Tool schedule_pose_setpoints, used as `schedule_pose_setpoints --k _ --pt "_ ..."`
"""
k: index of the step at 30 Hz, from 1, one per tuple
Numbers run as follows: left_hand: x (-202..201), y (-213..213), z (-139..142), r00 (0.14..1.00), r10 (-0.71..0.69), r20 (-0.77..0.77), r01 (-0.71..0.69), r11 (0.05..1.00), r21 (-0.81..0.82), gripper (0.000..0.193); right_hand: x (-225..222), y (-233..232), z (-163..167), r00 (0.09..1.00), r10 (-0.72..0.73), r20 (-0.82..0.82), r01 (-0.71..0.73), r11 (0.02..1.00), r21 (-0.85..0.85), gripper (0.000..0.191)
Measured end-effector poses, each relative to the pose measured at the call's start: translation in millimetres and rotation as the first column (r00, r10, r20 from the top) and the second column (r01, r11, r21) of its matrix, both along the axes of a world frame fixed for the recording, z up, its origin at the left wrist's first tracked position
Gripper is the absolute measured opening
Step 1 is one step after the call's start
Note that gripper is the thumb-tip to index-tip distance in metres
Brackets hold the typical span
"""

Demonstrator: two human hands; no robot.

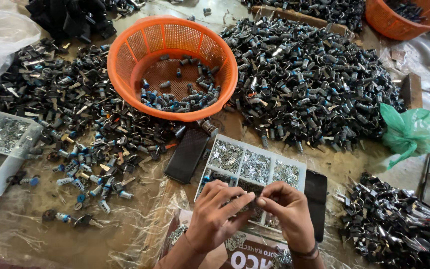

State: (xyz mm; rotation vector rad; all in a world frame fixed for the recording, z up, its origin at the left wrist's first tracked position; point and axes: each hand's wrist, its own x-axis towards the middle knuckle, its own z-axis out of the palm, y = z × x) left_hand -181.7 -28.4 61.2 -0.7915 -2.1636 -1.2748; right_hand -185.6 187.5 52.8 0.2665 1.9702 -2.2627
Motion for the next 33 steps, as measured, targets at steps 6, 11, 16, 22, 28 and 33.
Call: schedule_pose_setpoints --k 6,11,16,22,28,33 --pt "0.2 0.7 2.2 0.999 0.045 0.031 -0.044 0.999 -0.025 0.040 -4.0 -25.4 13.5 0.823 0.401 -0.403 0.150 0.531 0.834 0.023" --pt "-0.7 2.3 2.7 0.996 0.064 0.060 -0.068 0.995 0.066 0.037 -3.6 -33.0 22.8 0.848 0.408 -0.339 0.176 0.386 0.906 0.035" --pt "-0.9 4.0 4.6 0.997 0.057 0.050 -0.062 0.995 0.084 0.036 -0.8 -31.9 23.8 0.846 0.311 -0.432 0.274 0.442 0.854 0.017" --pt "-0.9 6.5 5.6 0.997 0.065 0.035 -0.068 0.993 0.092 0.035 -2.2 -31.1 25.8 0.819 0.423 -0.388 0.236 0.369 0.899 0.027" --pt "-0.1 3.6 4.9 0.996 0.079 0.030 -0.082 0.991 0.105 0.035 3.0 -29.3 29.9 0.860 0.170 -0.482 0.294 0.607 0.739 0.013" --pt "0.6 3.9 3.7 0.995 0.096 0.009 -0.097 0.991 0.095 0.036 6.5 -25.7 31.1 0.927 0.099 -0.361 0.156 0.775 0.612 0.009"
